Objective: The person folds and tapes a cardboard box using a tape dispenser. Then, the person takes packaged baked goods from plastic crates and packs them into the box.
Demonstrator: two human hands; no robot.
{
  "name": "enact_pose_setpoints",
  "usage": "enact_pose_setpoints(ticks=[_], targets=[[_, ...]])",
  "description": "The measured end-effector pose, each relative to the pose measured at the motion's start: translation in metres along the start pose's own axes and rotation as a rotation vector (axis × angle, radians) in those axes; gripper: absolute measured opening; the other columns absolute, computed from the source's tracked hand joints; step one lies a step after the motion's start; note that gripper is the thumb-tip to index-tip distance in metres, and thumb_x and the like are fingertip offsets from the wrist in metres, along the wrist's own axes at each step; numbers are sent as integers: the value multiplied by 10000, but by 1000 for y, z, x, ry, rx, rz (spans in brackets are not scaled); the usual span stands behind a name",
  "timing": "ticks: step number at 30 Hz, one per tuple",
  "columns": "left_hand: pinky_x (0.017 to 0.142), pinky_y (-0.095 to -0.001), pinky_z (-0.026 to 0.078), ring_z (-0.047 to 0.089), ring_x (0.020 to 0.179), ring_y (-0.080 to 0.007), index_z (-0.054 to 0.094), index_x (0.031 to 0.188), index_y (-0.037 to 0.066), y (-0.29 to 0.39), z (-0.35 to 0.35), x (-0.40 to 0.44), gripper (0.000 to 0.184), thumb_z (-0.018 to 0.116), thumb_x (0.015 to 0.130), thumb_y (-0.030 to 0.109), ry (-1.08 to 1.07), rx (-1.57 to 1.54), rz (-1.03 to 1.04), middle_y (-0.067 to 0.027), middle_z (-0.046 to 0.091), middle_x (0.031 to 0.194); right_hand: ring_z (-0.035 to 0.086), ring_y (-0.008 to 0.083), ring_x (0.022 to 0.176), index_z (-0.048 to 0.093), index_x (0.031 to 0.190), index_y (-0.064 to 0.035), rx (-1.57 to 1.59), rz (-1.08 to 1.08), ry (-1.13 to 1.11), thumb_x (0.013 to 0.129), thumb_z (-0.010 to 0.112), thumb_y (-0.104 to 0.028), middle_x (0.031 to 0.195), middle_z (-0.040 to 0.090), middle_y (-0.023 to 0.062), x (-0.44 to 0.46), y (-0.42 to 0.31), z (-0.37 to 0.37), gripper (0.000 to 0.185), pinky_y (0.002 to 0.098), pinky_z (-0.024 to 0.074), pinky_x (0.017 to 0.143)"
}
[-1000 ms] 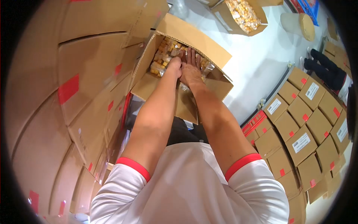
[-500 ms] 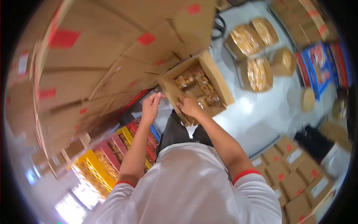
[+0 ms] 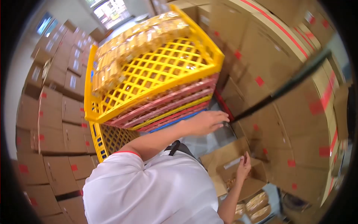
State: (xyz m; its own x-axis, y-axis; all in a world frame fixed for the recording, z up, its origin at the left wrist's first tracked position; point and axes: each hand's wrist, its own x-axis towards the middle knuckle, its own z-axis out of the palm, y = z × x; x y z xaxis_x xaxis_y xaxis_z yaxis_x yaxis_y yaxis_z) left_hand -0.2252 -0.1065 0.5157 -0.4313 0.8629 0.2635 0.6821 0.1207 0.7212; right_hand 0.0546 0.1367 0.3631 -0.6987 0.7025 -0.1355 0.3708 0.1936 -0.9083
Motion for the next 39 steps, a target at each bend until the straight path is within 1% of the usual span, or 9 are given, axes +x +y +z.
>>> enact_pose_setpoints(ticks=[7,10,17,24,27,28,34,36,39], targets=[[1042,-455,493,607,1231,-382,610,1343,64,-96,-215,-127,361,604,984,104,698,330,-357,-193,653,1316,620,240,1243,561,1416,39,76,-290,-281,1052,542,-65,1374,630,181,61,-208,186,379,342,473,1073],[1198,-390,334,462,1443,-308,505,1470,15,-127,-291,-202,439,493,1039,100,928,352,-566,-193,535,1505,636,229,1207,581,1385,50,187,-408,-399,1040,540,-37,1335,643,157,58,-278,268,358,339,486,1043],[1228,-380,273,372,1500,-325,394,1560,22,-151,-332,-306,538,449,1087,271,1263,181,-942,-206,421,1597,649,241,1171,582,1391,16,135,-596,-859,1013,611,-81,1307,626,160,34,-385,433,391,335,525,979],[1252,-360,187,260,1552,-267,273,1615,24,-173,-305,-313,641,471,1090,333,1469,-453,-823,-175,325,1658,490,282,1419,412,1548,10,78,-438,-1108,1076,532,-365,1565,467,183,10,-412,588,615,358,379,1163],[1217,-433,259,341,1495,-235,236,1619,11,-164,-308,-312,686,491,1078,346,1478,-723,-850,-112,348,1643,439,319,1463,385,1564,1,44,-357,-1103,1054,494,-511,1577,448,229,11,-418,632,731,376,321,1200],[1204,-434,280,377,1466,-226,253,1614,11,-160,-311,-311,667,488,1081,333,1451,-937,-829,-98,377,1625,439,319,1463,385,1564,1,40,-361,-1107,1054,494,-511,1577,448,229,14,-420,642,731,376,321,1200],[1213,-355,272,373,1470,-203,254,1616,6,-173,-297,-308,630,507,1052,127,1310,-750,-713,-101,397,1607,575,296,1310,452,1487,60,-127,-361,-1248,1048,570,-414,1470,563,192,6,-449,630,656,367,385,1152],[1231,-356,245,360,1487,-225,236,1621,-1,-155,-300,-297,634,493,1051,105,1351,-487,-679,-119,391,1609,599,265,1252,460,1438,71,338,-346,-1216,1024,645,-325,1394,604,187,4,-439,617,602,382,406,1136],[1215,-359,280,387,1466,-216,353,1546,-2,-158,-293,-292,510,477,1066,119,1371,-511,-408,-119,423,1577,505,273,1377,420,1452,63,412,-363,-1068,1005,679,-276,1444,542,220,8,-447,566,617,399,362,1175]])
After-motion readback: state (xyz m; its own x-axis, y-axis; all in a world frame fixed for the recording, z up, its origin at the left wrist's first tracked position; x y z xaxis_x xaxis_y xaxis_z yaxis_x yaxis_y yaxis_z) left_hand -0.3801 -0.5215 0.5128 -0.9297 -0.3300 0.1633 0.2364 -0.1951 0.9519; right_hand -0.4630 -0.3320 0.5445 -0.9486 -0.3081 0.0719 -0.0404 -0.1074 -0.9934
